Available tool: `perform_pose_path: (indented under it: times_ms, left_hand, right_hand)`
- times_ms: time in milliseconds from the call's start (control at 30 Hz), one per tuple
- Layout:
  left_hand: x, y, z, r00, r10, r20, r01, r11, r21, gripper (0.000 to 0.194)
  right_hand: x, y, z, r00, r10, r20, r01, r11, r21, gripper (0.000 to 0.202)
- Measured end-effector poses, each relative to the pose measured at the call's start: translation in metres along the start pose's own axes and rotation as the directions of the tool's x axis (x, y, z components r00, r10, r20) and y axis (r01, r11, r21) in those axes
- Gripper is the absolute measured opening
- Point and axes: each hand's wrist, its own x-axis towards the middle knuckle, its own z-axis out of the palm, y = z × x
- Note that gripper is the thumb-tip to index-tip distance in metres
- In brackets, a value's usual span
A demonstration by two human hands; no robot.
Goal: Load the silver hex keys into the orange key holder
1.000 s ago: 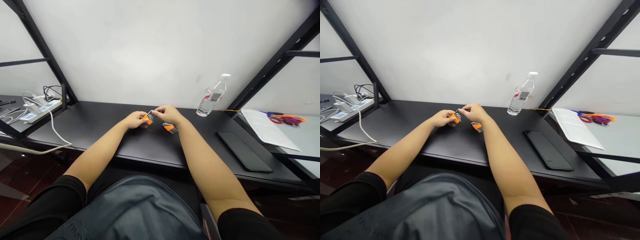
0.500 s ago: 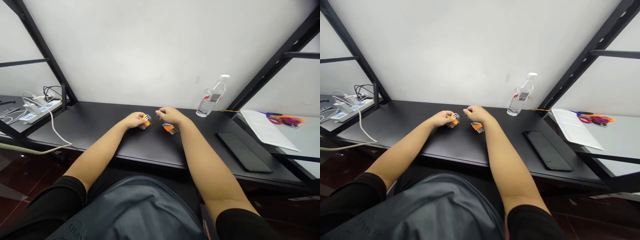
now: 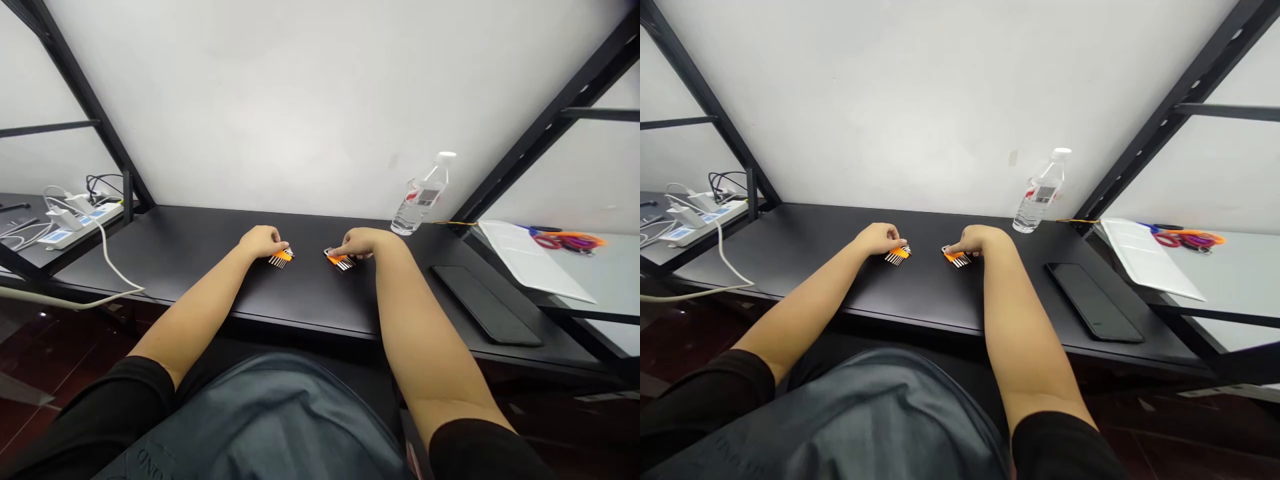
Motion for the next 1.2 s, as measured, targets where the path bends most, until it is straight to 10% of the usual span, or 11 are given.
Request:
perform_pose_path:
  times_ms: [233, 1000, 1200]
  left_hand:
    - [0.001, -0.005, -0.005, 0.938, 0.3, 0.173, -0.268, 0.946, -0.185, 0.037]
    - [0.0, 0.01, 0.017, 0.983, 0.146, 0.111, -0.119, 0.969, -0.217, 0.04]
    - [-0.001, -0.004, -0.004, 0.93, 0.287, 0.23, -0.216, 0.932, -0.291, 0.049]
  right_hand:
    - [0.006, 0.0, 0.005, 0.999, -0.013, -0.051, 0.014, 1.0, 0.022, 0.068]
    - [0.007, -0.005, 0.008, 0.997, -0.037, -0.064, 0.04, 0.998, 0.053, 0.061]
    - [0.003, 0.0, 0.005, 0.997, -0.047, -0.067, 0.052, 0.996, 0.077, 0.065]
